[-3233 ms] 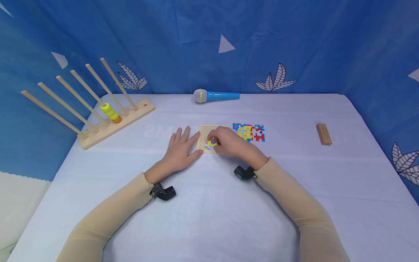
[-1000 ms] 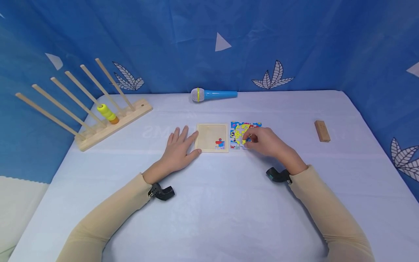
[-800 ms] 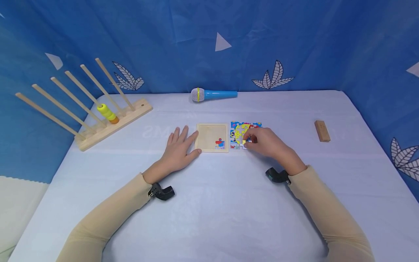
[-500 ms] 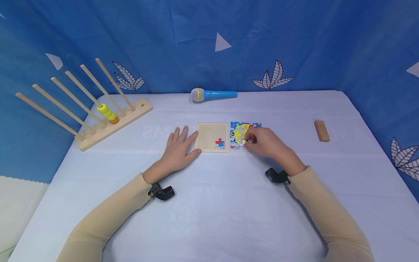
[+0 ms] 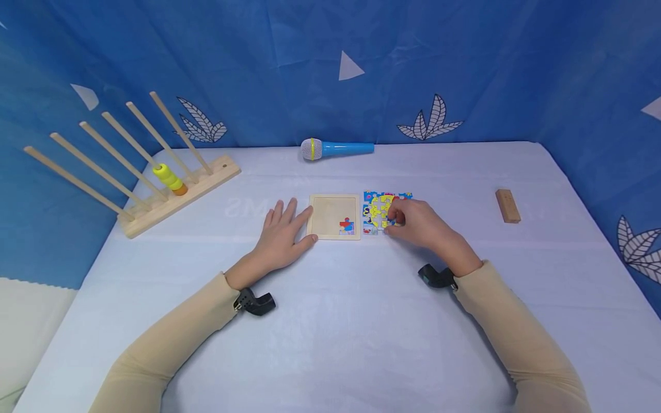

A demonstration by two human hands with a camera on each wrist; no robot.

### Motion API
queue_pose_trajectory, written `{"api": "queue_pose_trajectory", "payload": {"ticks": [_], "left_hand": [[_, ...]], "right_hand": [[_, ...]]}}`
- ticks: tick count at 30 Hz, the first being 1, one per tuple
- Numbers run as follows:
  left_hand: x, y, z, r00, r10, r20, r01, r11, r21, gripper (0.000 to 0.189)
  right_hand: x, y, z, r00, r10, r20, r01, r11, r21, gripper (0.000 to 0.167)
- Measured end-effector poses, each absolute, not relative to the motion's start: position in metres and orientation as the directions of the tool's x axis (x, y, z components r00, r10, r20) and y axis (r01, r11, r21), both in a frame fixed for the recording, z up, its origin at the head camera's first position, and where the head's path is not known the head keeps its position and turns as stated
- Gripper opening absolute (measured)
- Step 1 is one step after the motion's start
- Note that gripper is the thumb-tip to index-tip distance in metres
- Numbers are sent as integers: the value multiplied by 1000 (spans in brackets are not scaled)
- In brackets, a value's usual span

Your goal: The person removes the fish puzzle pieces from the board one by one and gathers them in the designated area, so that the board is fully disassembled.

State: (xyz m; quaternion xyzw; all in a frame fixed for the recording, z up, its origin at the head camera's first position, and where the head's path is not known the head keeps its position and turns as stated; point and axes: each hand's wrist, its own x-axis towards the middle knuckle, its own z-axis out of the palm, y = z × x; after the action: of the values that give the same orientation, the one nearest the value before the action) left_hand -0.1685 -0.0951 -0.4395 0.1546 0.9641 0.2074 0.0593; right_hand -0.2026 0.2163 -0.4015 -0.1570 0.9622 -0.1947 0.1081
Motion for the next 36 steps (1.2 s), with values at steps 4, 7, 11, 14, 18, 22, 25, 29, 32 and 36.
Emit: {"api": "queue_pose_trajectory", "payload": {"ticks": [4,7,11,14,18,22,25,29,32,36], "left_hand": [[-168,-95,-439,-945,324,-52,274,866,419,70],[-168,-95,-439,-945,324,-54,273,867,418,70],[-168,-96,-439,-944,325,-50,276,866,418,70],[-169,-96,-440,-945,325,-46,278,865,417,70],[-170,-96,-440,-945,324,-50,275,867,416,70],[-170,-96,-440,-945,324,-52,274,866,419,70],[-170,-96,-440,-945,323,-53,272,866,420,70],[-169,-96,-439,-944,323,-64,269,867,420,71],[-168,-95,-437,-944,324,-69,266,866,424,71],[-168,-96,-437,-944,323,-73,264,866,424,71]], "right_hand": [[-203,217,-402,-926,-347,-148,-260,872,-415,29],[-203,217,-402,-926,-346,-150,-259,873,-414,29],[-205,218,-404,-927,-344,-148,-260,876,-407,29],[-206,218,-404,-926,-349,-141,-268,875,-403,28],[-205,218,-404,-925,-354,-136,-275,873,-402,28],[-205,218,-404,-926,-352,-135,-273,874,-403,28],[-205,218,-404,-926,-352,-136,-272,873,-405,28],[-205,219,-404,-926,-348,-146,-262,871,-416,28],[-205,220,-402,-926,-345,-155,-251,867,-430,27],[-205,220,-396,-923,-356,-143,-260,854,-450,24]]}}
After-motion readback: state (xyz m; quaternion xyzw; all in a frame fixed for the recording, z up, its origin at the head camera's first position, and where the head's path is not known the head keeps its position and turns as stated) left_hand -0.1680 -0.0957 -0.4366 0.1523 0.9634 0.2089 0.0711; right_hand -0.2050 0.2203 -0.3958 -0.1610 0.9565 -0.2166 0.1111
